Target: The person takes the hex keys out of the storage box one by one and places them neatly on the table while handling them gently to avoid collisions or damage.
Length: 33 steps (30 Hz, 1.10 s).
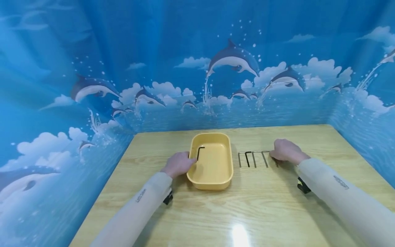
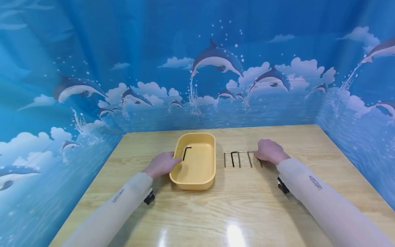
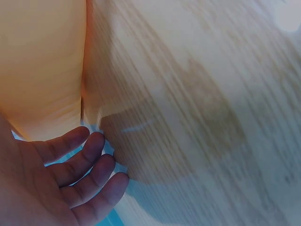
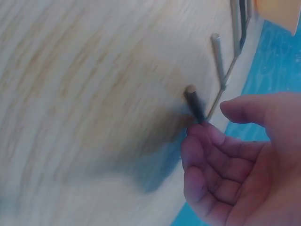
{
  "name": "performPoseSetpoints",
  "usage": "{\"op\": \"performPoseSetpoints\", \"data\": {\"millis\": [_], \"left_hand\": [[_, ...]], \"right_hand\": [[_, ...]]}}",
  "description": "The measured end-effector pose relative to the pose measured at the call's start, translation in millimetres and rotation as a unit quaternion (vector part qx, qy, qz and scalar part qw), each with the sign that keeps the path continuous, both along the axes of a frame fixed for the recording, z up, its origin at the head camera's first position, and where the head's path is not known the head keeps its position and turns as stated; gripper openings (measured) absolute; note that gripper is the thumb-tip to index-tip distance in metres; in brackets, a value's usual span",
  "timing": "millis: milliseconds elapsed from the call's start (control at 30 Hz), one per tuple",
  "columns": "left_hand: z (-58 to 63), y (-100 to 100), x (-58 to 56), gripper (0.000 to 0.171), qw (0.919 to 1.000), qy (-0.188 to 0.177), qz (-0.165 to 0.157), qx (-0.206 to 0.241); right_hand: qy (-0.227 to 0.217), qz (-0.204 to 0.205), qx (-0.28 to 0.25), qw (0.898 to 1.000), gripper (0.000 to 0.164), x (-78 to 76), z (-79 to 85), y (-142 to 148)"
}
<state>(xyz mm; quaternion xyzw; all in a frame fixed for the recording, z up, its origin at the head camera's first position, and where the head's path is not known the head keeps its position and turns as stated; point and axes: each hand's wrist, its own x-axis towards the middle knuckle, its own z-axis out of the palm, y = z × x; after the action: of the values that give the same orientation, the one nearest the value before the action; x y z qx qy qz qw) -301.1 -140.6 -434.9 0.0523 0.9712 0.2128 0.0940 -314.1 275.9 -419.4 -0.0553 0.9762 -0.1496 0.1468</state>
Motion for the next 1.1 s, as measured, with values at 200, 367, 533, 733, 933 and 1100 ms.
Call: {"op": "performPoseSetpoints", "data": {"millis": [200,367,533,733,933,1100], "left_hand": [[0.1,1,-2.1,0.043,1.0,0.003,-0.004,-0.005],[-0.3,2,-2.0,0.04,1.0,0.001,-0.007,0.0],[0.2,2,-1.1,0.037,1.0,0.001,-0.005,0.004],[0.3,1,-0.4,0.037,1.0,0.002,0.001,0.004],[-0.1,1,-0.4,0.038,1.0,0.004,0.004,-0.004],[-0.8,0,-0.6,0.038,0.9999,0.01,0.003,-0.01]], "right_hand": [[0.024,0.015,0.003,1.0,0.034,7.2,15.0,-19],[0.024,0.035,-0.006,0.999,0.042,10.9,30.4,-43],[0.029,0.047,-0.022,0.998,0.042,11.4,47.1,-77],[0.042,0.068,-0.045,0.996,0.042,3.8,64.4,-121],[0.032,0.08,-0.064,0.994,0.044,-12.0,77.1,-159],[0.015,0.077,-0.09,0.993,0.043,-28.0,76.8,-182]]}}
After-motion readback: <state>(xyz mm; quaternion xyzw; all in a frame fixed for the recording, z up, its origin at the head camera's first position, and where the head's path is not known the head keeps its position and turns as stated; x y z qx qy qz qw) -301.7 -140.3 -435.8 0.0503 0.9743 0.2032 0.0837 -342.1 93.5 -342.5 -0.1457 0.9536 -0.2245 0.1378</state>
